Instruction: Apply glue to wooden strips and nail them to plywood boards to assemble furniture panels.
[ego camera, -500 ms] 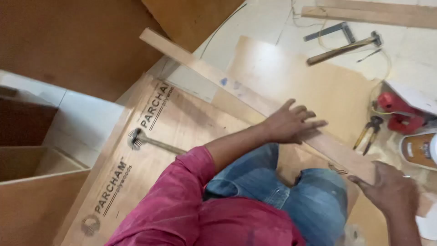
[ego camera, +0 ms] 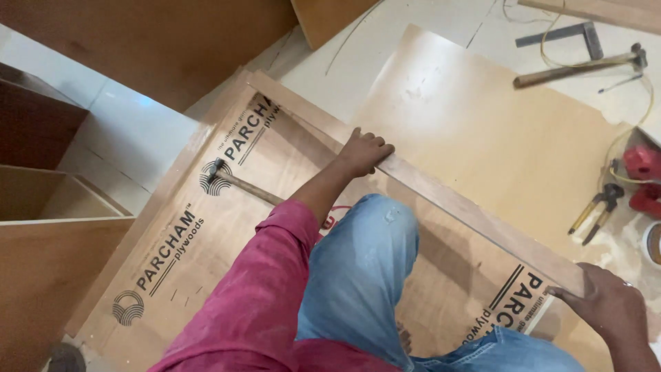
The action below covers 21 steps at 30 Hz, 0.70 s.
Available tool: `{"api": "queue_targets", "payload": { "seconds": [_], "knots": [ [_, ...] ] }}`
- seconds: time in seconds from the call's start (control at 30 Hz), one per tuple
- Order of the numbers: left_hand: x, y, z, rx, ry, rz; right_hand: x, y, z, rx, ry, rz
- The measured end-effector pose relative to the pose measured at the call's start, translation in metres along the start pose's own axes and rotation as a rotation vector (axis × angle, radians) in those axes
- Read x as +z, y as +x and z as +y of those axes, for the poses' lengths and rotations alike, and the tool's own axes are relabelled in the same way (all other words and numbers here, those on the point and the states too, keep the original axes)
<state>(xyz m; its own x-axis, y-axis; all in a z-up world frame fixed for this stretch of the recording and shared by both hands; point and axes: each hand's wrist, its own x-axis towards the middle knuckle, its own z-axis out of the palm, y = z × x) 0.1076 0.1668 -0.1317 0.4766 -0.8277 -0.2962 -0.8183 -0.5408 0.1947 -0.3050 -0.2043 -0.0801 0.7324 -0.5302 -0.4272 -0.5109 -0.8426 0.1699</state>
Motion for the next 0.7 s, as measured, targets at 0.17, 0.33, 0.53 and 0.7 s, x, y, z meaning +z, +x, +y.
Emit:
{"api": "queue_targets", "payload": {
  "seconds": [0.17, 0.33, 0.53, 0.7],
  "knots": [
    [0.090, 0.019, -0.028, -0.084, 0.049, 0.024, 0.081, 0.027, -0.009, -0.079, 0.043, 0.032],
    [0.113, 0.018, -0.052, -0.194, 0.037, 0.044, 0.150, 0.048, -0.010, -0.222, 0.255, 0.231],
    [0.085, 0.009, -0.052, -0.220, -0.058, -0.037, 0.151, 0.052, -0.026, -0.083, 0.102, 0.218],
    [0.074, 0.010, -0.047, -0.234, -0.036, -0.074, 0.137, 0.050, -0.029, -0.012, 0.153, 0.066]
  ]
}}
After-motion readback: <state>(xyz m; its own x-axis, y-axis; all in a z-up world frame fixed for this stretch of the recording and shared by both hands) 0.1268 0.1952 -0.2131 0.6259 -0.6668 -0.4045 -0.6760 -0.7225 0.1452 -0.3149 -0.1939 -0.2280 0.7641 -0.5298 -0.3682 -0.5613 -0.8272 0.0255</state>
